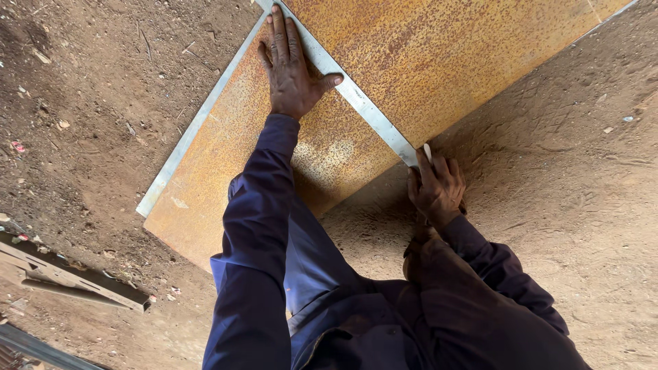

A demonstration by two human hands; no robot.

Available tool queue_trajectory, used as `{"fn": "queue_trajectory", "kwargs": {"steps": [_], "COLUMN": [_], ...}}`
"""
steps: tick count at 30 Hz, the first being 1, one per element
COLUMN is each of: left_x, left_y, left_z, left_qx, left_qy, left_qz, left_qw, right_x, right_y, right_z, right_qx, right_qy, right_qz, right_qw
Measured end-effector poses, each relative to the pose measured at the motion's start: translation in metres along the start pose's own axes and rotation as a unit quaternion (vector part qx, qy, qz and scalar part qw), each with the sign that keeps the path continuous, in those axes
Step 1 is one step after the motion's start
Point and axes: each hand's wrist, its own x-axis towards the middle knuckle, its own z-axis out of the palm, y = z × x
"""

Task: The person kneels on the ground beside a rusty metal sheet lying on the dirt floor. They position a long steel straightedge across the sheet, use a tape measure, and run a piece of chalk along the straightedge to scribe straight layout lines, repositioning the ruler to mark different lines across the sheet.

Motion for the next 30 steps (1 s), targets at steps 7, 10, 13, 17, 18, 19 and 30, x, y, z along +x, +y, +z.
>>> {"fn": "queue_trajectory", "kwargs": {"steps": [7, 10, 13, 17, 18, 19, 30], "left_x": [0.003, 0.003, -0.006, -0.004, -0.003, -0.002, 0.007], "left_y": [-0.005, 0.006, 0.025, 0.049, 0.056, 0.062, 0.06], "left_z": [0.008, 0.011, 0.006, -0.02, -0.027, -0.035, -0.06], "left_qx": [0.036, 0.082, 0.092, 0.046, 0.045, 0.048, 0.078], "left_qy": [-0.054, -0.05, 0.024, -0.139, -0.197, -0.197, -0.194], "left_qz": [-0.035, -0.056, -0.022, -0.085, -0.112, -0.111, -0.09], "left_qw": [0.997, 0.994, 0.995, 0.986, 0.973, 0.973, 0.974], "right_x": [-0.004, -0.002, -0.001, 0.0, 0.0, 0.0, 0.09], "right_y": [0.002, -0.002, -0.005, -0.005, -0.006, -0.007, -0.004], "right_z": [0.005, 0.005, 0.002, 0.001, 0.001, 0.001, -0.022], "right_qx": [-0.007, -0.009, -0.004, -0.002, -0.002, -0.002, 0.072], "right_qy": [0.0, 0.011, 0.008, 0.008, 0.003, 0.001, -0.075], "right_qz": [-0.003, -0.004, -0.001, 0.0, 0.003, 0.007, -0.065], "right_qw": [1.0, 1.0, 1.0, 1.0, 1.0, 1.0, 0.993]}}
